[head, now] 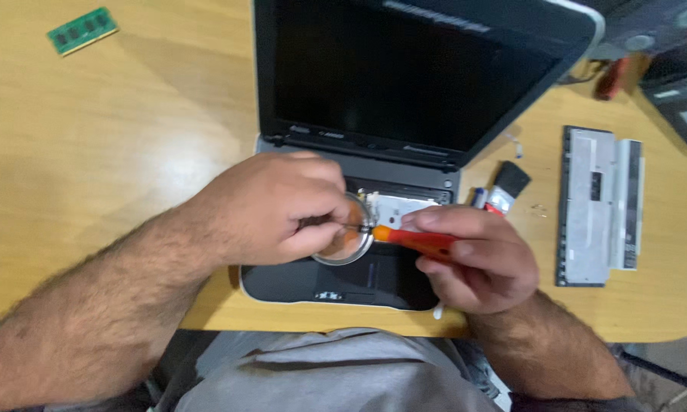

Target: The person uses a screwdriver to remove screws from the internal components of a disassembled laptop. They place the screws into a small metal tin and continue unscrewing various parts of the laptop's internal chassis.

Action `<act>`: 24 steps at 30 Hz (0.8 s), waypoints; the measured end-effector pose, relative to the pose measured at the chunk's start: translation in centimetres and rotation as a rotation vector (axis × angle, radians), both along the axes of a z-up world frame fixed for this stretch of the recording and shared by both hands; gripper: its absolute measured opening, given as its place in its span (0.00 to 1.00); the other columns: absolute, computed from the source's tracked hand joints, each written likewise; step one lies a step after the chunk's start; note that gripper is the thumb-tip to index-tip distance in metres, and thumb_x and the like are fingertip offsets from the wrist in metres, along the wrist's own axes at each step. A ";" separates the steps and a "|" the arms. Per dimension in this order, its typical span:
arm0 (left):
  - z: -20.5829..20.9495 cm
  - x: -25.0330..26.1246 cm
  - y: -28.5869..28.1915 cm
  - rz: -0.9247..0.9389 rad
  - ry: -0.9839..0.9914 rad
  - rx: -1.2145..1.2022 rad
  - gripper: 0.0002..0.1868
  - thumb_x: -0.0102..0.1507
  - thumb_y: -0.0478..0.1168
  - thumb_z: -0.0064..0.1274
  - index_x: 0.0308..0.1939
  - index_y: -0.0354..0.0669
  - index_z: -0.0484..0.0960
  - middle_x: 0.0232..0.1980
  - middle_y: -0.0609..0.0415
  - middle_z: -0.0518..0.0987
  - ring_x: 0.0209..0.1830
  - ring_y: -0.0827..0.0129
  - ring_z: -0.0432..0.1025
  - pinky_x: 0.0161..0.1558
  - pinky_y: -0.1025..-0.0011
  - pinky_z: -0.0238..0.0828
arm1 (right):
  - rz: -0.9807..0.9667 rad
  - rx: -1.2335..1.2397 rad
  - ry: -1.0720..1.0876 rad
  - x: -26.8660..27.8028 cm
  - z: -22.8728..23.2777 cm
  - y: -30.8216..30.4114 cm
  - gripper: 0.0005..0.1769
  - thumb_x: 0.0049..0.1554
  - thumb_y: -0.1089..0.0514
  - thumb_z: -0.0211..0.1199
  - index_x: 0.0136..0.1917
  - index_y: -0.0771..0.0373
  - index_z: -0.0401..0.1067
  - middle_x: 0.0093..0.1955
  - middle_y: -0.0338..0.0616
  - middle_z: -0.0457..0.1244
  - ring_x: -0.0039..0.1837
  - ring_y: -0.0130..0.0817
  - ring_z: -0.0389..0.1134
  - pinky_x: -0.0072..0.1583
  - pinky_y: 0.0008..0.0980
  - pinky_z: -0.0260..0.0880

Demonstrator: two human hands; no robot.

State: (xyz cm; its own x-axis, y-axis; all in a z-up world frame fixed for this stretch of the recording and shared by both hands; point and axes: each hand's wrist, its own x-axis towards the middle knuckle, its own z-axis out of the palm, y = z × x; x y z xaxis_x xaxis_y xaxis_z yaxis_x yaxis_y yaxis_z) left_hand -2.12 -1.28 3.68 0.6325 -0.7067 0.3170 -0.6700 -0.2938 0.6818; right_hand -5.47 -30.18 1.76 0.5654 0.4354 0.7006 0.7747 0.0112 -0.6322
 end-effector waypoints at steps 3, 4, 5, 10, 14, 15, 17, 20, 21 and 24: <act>0.5 -0.1 -0.4 0.021 0.052 0.133 0.11 0.61 0.41 0.48 0.39 0.54 0.87 0.32 0.61 0.77 0.35 0.63 0.72 0.30 0.62 0.67 | 0.065 0.004 -0.019 0.5 0.5 0.1 0.22 0.59 0.70 0.63 0.63 0.61 0.59 0.57 0.69 0.64 0.58 0.58 0.75 0.60 0.52 0.85; 0.3 -0.1 -0.6 0.010 0.044 0.129 0.11 0.61 0.41 0.48 0.39 0.54 0.87 0.32 0.61 0.77 0.35 0.63 0.72 0.30 0.62 0.67 | 0.054 -0.001 -0.026 0.5 0.6 0.0 0.22 0.59 0.70 0.63 0.63 0.61 0.59 0.57 0.69 0.64 0.58 0.58 0.75 0.60 0.52 0.85; 0.2 -0.2 -0.6 0.023 0.029 0.140 0.09 0.61 0.41 0.49 0.37 0.53 0.86 0.34 0.61 0.78 0.35 0.63 0.73 0.30 0.62 0.67 | 0.088 0.024 -0.008 0.6 0.6 0.1 0.21 0.60 0.71 0.62 0.63 0.62 0.60 0.58 0.69 0.64 0.60 0.58 0.74 0.62 0.53 0.85; -0.2 -0.2 -0.7 0.034 -0.010 0.176 0.05 0.60 0.41 0.53 0.35 0.51 0.85 0.35 0.59 0.79 0.36 0.64 0.74 0.28 0.64 0.68 | 0.107 0.024 0.012 0.5 0.9 0.2 0.22 0.60 0.71 0.63 0.64 0.60 0.60 0.59 0.69 0.65 0.61 0.57 0.74 0.63 0.52 0.84; -0.1 -0.3 -0.7 0.052 -0.027 0.125 0.04 0.59 0.41 0.54 0.34 0.53 0.84 0.35 0.60 0.79 0.36 0.64 0.74 0.30 0.65 0.68 | 0.056 0.017 0.003 0.3 0.8 0.1 0.20 0.60 0.69 0.64 0.61 0.60 0.61 0.58 0.66 0.66 0.59 0.56 0.75 0.61 0.51 0.84; -0.1 -0.3 -0.7 0.064 -0.014 0.122 0.03 0.58 0.41 0.55 0.33 0.54 0.84 0.34 0.62 0.78 0.36 0.66 0.74 0.28 0.66 0.67 | 0.068 0.024 0.005 0.3 0.7 0.1 0.20 0.60 0.70 0.64 0.61 0.60 0.62 0.59 0.64 0.65 0.59 0.56 0.75 0.61 0.52 0.85; 0.3 -0.1 -0.7 0.070 0.005 0.141 0.05 0.57 0.43 0.55 0.35 0.55 0.85 0.34 0.64 0.78 0.36 0.67 0.73 0.29 0.66 0.68 | 0.059 0.012 0.000 0.4 0.9 0.0 0.19 0.59 0.69 0.64 0.60 0.60 0.62 0.59 0.65 0.66 0.59 0.56 0.75 0.61 0.52 0.84; 0.9 0.2 -0.4 0.081 0.039 0.173 0.12 0.56 0.48 0.56 0.41 0.58 0.88 0.35 0.65 0.80 0.37 0.69 0.73 0.31 0.66 0.69 | 0.075 0.026 -0.052 1.3 1.0 -1.0 0.21 0.58 0.70 0.65 0.62 0.62 0.62 0.58 0.67 0.66 0.58 0.55 0.75 0.61 0.52 0.84; 1.1 0.4 -0.4 0.087 0.049 0.185 0.16 0.57 0.51 0.56 0.47 0.59 0.89 0.36 0.64 0.81 0.37 0.69 0.73 0.33 0.66 0.71 | 0.100 0.054 -0.105 1.7 1.0 -1.4 0.24 0.57 0.72 0.65 0.64 0.65 0.62 0.58 0.68 0.66 0.58 0.54 0.74 0.61 0.51 0.84; 0.9 0.7 0.5 0.116 -0.182 -0.044 0.17 0.60 0.50 0.64 0.45 0.42 0.87 0.38 0.52 0.83 0.37 0.63 0.76 0.39 0.64 0.74 | -0.083 0.156 -0.209 3.0 1.4 -2.9 0.21 0.60 0.66 0.61 0.64 0.61 0.60 0.53 0.59 0.66 0.52 0.45 0.74 0.52 0.41 0.85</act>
State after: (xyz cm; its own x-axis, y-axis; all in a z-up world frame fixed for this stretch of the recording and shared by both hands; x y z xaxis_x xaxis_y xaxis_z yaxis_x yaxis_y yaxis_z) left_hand -1.42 -0.78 4.63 0.6384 -0.6152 0.4624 -0.7465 -0.3486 0.5668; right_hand -2.45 -33.05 3.19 0.4312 0.2714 0.8605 0.8904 0.0265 -0.4545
